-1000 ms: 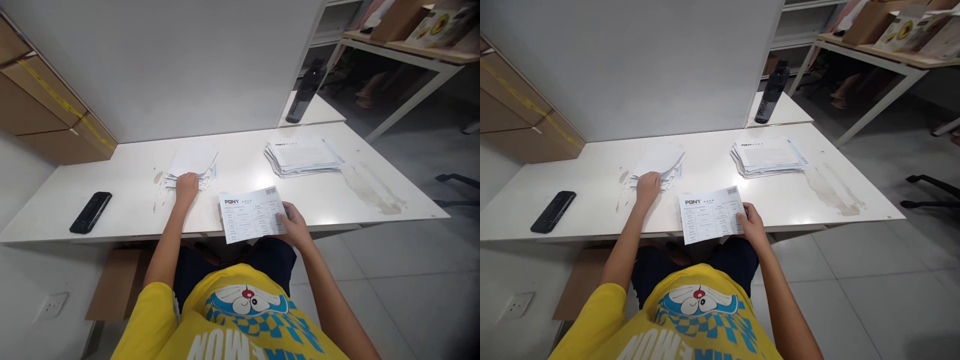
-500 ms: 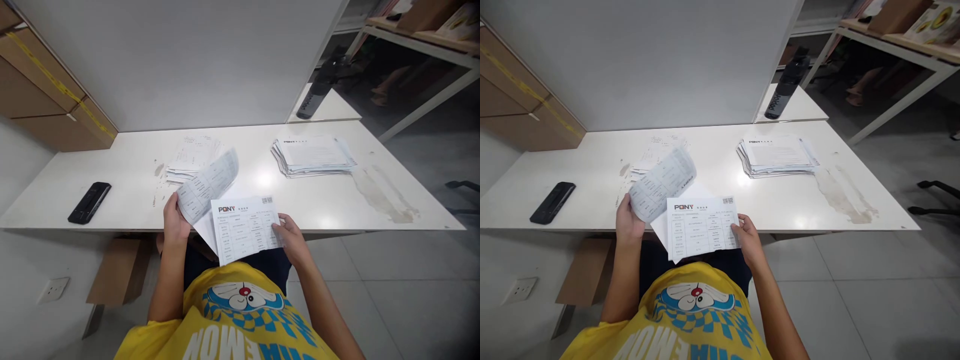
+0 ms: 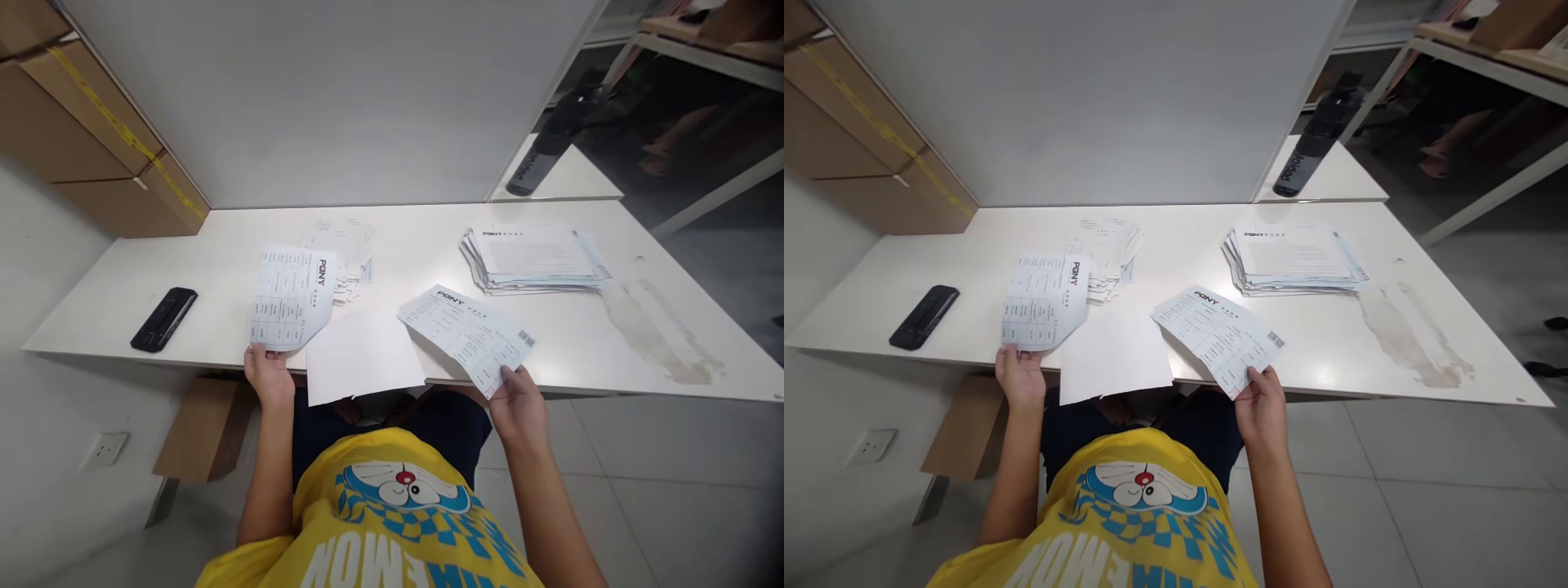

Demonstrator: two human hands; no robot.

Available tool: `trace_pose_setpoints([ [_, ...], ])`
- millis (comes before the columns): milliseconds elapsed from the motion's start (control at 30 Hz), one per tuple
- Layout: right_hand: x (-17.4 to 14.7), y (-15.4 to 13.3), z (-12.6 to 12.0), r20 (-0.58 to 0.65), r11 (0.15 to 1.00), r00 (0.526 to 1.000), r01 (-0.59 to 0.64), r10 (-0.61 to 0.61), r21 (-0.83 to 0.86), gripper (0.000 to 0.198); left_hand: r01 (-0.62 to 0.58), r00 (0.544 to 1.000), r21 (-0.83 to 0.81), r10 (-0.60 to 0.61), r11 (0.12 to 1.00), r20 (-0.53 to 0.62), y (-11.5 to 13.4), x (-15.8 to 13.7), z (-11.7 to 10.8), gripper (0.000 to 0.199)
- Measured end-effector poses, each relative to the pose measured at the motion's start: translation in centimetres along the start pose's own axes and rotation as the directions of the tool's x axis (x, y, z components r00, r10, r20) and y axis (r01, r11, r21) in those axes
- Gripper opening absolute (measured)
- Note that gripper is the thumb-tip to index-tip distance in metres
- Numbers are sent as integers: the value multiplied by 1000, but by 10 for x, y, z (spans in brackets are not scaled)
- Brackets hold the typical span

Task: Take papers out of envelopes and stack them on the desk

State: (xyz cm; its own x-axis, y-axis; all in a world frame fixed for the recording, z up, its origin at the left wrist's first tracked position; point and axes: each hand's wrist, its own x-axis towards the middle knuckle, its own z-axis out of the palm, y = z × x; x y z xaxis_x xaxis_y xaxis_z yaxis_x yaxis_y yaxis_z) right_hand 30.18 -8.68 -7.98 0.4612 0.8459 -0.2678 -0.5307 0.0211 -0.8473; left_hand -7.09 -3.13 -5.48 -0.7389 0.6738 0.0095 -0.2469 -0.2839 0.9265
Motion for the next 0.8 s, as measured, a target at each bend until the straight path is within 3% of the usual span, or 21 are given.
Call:
trace_pose_setpoints([
  [100, -1, 3, 4, 2, 1000, 1000, -8, 8, 3, 30, -66, 997, 42, 64, 997, 48, -1, -14, -10, 23],
  [167, 0, 5, 3, 0, 1000, 1000, -2, 2, 4, 29, -166, 983, 156, 151, 974, 99, -1, -23, -19, 21],
  [233, 3, 6, 0, -7, 1000, 1000, 17, -17, 11, 29, -296, 938, 309, 215, 904, 271, 0, -32, -29, 15],
  [267, 5, 6, -2, -14, 999, 999, 30, -30, 11, 29, -385, 882, 366, 222, 847, 415, 1, -36, -34, 11],
  [300, 6, 6, -4, -22, 999, 999, 41, -41, 8, 28, -491, 789, 392, 207, 778, 579, 2, -39, -38, 8],
  [367, 8, 3, -9, -44, 998, 997, 70, -70, -11, 27, -708, 517, 346, 119, 616, 848, 7, -45, -42, 16],
  [400, 9, 2, -11, -60, 996, 994, 89, -90, -24, 26, -794, 390, 304, 58, 526, 919, 9, -47, -43, 21],
  [433, 9, 0, -13, -77, 994, 991, 106, -108, -36, 27, -860, 294, 267, -5, 435, 956, 11, -48, -43, 27],
  [467, 10, -3, -14, -90, 992, 988, 120, -124, -46, 27, -905, 230, 237, -62, 352, 971, 14, -49, -42, 35],
  [500, 10, -5, -16, -103, 990, 985, 134, -139, -54, 28, -934, 196, 218, -103, 284, 975, 16, -50, -41, 43],
  [600, 13, -10, -20, -129, 982, 975, 171, -181, -83, 29, -962, 157, 178, -111, 208, 981, 22, -45, -39, 52],
  [667, 17, -12, -23, -150, 970, 963, 205, -224, -133, 27, -956, 172, 159, 30, 248, 985, 26, -37, -37, 48],
  [733, 23, -15, -26, -154, 957, 958, 209, -241, -198, 28, -932, 253, 162, 263, 325, 931, 29, -28, -27, 39],
  [800, 29, -20, -28, -108, 954, 975, 162, -194, -252, 31, -863, 429, 204, 459, 462, 778, 30, -21, 0, 26],
])
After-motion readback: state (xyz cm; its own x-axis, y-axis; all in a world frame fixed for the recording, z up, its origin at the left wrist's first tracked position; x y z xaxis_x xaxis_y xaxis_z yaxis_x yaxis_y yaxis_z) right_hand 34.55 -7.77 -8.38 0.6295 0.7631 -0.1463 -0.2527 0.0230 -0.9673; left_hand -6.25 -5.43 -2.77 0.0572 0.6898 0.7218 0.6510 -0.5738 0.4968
